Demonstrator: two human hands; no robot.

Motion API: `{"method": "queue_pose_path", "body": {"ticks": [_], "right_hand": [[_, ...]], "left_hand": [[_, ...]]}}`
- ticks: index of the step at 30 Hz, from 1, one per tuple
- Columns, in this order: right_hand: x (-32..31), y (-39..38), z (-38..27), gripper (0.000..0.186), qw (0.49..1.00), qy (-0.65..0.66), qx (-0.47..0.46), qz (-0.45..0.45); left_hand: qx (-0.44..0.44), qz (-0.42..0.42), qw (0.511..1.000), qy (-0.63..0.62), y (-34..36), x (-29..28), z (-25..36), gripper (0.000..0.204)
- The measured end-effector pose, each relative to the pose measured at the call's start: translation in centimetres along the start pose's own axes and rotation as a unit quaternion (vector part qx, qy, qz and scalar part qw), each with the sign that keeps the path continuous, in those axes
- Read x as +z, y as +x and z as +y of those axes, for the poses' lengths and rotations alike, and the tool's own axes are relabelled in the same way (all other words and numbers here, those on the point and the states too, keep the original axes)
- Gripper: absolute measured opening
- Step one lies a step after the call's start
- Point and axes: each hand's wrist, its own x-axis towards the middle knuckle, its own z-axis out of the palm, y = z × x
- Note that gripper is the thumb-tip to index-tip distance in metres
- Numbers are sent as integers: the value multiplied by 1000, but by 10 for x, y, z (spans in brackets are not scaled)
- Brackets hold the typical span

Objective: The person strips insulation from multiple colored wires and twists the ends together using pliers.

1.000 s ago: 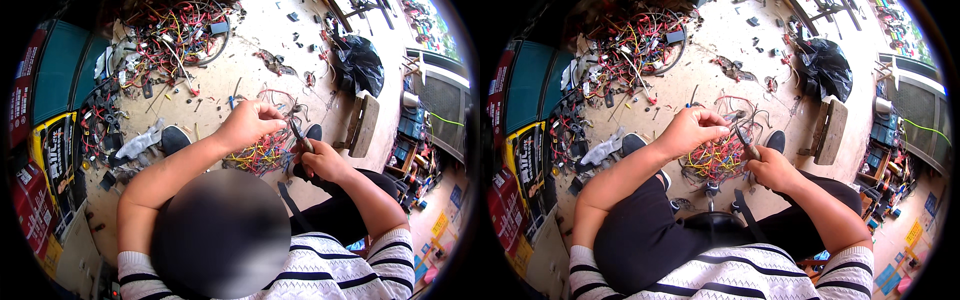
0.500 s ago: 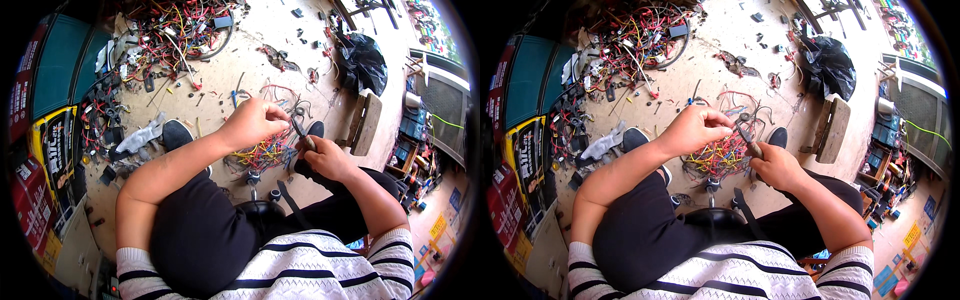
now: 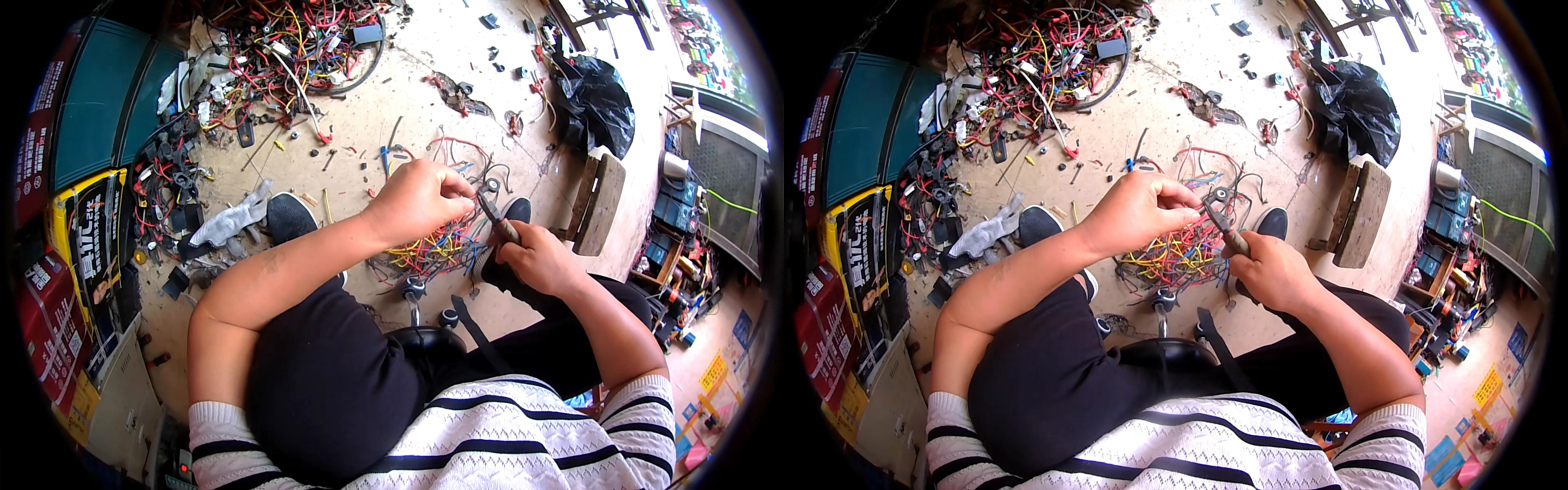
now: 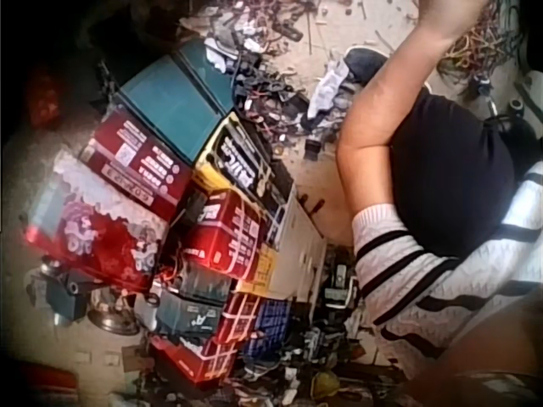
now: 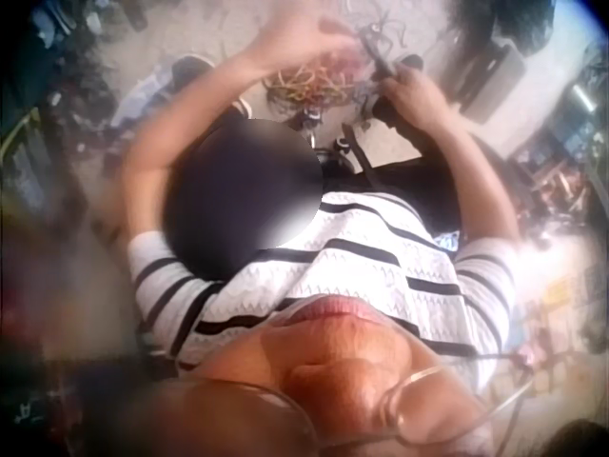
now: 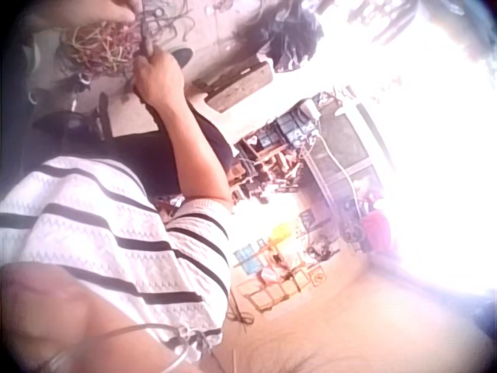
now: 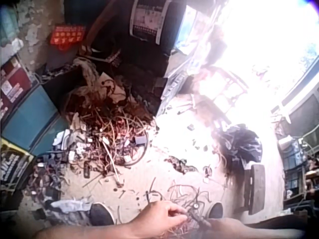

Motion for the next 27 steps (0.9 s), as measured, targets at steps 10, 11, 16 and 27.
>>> {"method": "queue_pose_path", "body": {"ticks": [10, 11, 16, 27], "right_hand": [[-13, 16, 10, 42, 981, 172, -13, 89], [-15, 17, 11, 41, 980, 168, -24, 100], [-26, 17, 8, 37, 983, 99, -5, 158], [-46, 44, 17, 34, 975, 34, 9, 218]], "left_hand": [[55, 27, 998, -7, 18, 6, 40, 20], [51, 29, 998, 4, 20, 5, 47, 21], [81, 60, 993, 53, 31, 8, 62, 19], [89, 46, 988, 115, 70, 1, 58, 22]]}}
